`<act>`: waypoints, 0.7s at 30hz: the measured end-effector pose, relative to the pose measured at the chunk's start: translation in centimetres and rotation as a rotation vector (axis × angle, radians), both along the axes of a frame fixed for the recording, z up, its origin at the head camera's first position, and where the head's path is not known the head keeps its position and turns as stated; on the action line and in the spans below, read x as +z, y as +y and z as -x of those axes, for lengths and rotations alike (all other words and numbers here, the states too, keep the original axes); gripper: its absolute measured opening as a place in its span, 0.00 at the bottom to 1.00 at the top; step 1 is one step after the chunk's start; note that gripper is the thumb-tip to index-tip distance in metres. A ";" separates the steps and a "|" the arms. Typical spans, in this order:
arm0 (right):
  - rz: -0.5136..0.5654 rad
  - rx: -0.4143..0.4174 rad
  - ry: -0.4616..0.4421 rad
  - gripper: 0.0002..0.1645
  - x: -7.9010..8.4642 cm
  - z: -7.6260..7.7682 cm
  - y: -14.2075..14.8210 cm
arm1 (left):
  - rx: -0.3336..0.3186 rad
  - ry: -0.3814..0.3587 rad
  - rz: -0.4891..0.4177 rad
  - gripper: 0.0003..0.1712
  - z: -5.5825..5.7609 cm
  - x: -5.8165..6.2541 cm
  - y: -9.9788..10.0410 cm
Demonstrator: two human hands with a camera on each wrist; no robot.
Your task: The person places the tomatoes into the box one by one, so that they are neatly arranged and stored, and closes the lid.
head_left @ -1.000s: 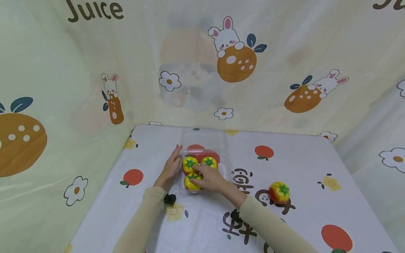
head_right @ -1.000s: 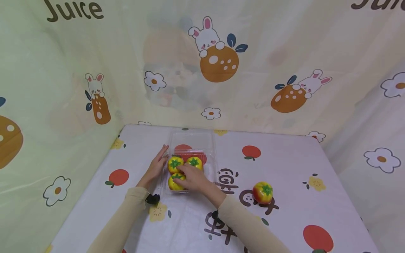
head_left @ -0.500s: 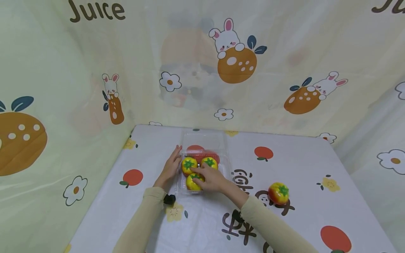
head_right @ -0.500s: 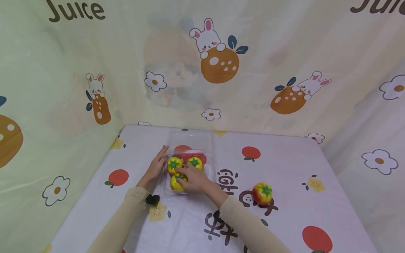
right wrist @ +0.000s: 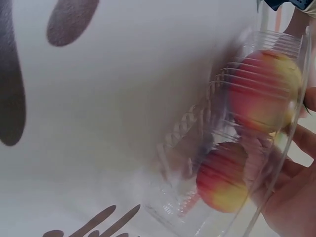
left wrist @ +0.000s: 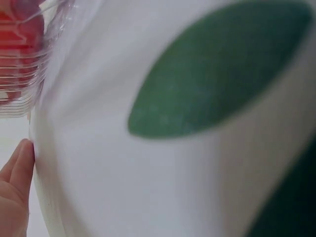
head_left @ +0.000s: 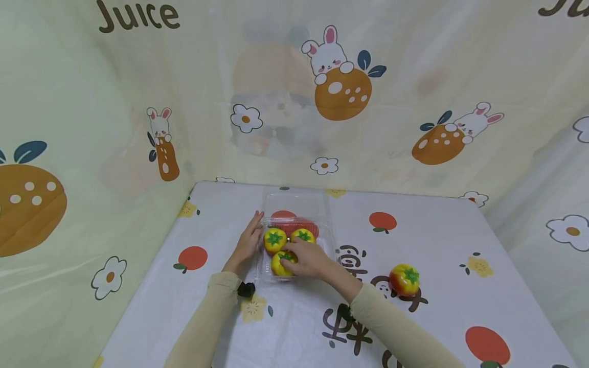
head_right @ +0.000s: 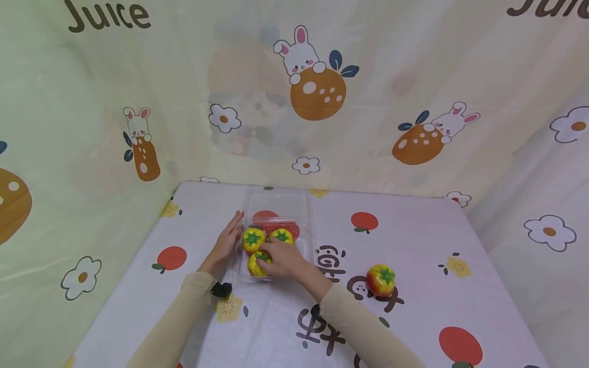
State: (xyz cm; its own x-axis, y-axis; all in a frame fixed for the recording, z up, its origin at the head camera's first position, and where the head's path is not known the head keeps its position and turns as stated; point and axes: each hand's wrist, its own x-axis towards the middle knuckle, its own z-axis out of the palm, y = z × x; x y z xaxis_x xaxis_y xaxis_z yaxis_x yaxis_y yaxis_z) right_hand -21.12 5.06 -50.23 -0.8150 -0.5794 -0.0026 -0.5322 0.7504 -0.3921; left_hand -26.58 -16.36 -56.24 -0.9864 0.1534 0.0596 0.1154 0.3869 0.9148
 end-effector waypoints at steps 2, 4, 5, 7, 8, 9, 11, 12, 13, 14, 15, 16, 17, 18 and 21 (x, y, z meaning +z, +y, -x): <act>0.000 -0.014 -0.002 0.26 -0.1 0.0 0.1 | 0.001 0.004 -0.002 0.31 0.0 0.0 0.0; 0.004 -0.026 -0.004 0.25 -0.2 -0.1 0.1 | 0.003 0.007 -0.004 0.31 0.0 0.0 0.0; 0.005 -0.030 -0.006 0.25 -0.3 0.0 0.1 | 0.002 0.007 -0.006 0.31 0.0 0.0 0.0; 0.012 -0.033 -0.012 0.25 -0.4 0.0 0.0 | 0.004 0.004 -0.001 0.31 0.0 0.0 0.1; 0.007 -0.030 -0.010 0.25 -0.4 0.0 0.0 | 0.007 0.003 0.001 0.31 -0.1 0.1 0.1; 0.006 -0.027 -0.007 0.25 -0.5 0.0 0.0 | 0.007 0.002 0.006 0.31 0.0 0.0 0.1; 0.004 -0.018 0.006 0.24 -0.7 0.1 0.0 | 0.011 0.002 0.011 0.31 0.0 0.0 0.1; 0.002 -0.014 0.015 0.24 -0.8 0.1 0.0 | 0.013 0.005 0.011 0.31 0.0 0.1 0.1; -0.002 -0.008 0.028 0.23 -0.9 0.1 0.0 | 0.013 0.005 0.009 0.31 0.0 0.1 0.1; -0.009 0.000 0.043 0.22 -1.0 0.1 0.0 | 0.014 0.010 0.007 0.31 0.0 0.0 0.1; -0.012 0.007 0.058 0.22 -1.0 0.0 0.0 | 0.014 0.015 0.004 0.30 0.1 0.0 0.1; -0.018 0.015 0.075 0.22 -1.1 0.0 0.1 | 0.015 0.021 0.001 0.30 0.1 0.0 0.1; -0.026 0.022 0.093 0.22 -1.2 0.0 0.1 | 0.016 0.025 0.001 0.30 0.2 -0.1 0.1; -0.032 0.028 0.107 0.23 -1.3 -0.1 0.1 | 0.012 0.030 0.001 0.30 0.3 -0.2 0.1; -0.040 0.038 0.132 0.26 -1.3 -0.2 0.2 | 0.013 0.034 -0.002 0.30 0.4 -0.4 0.1</act>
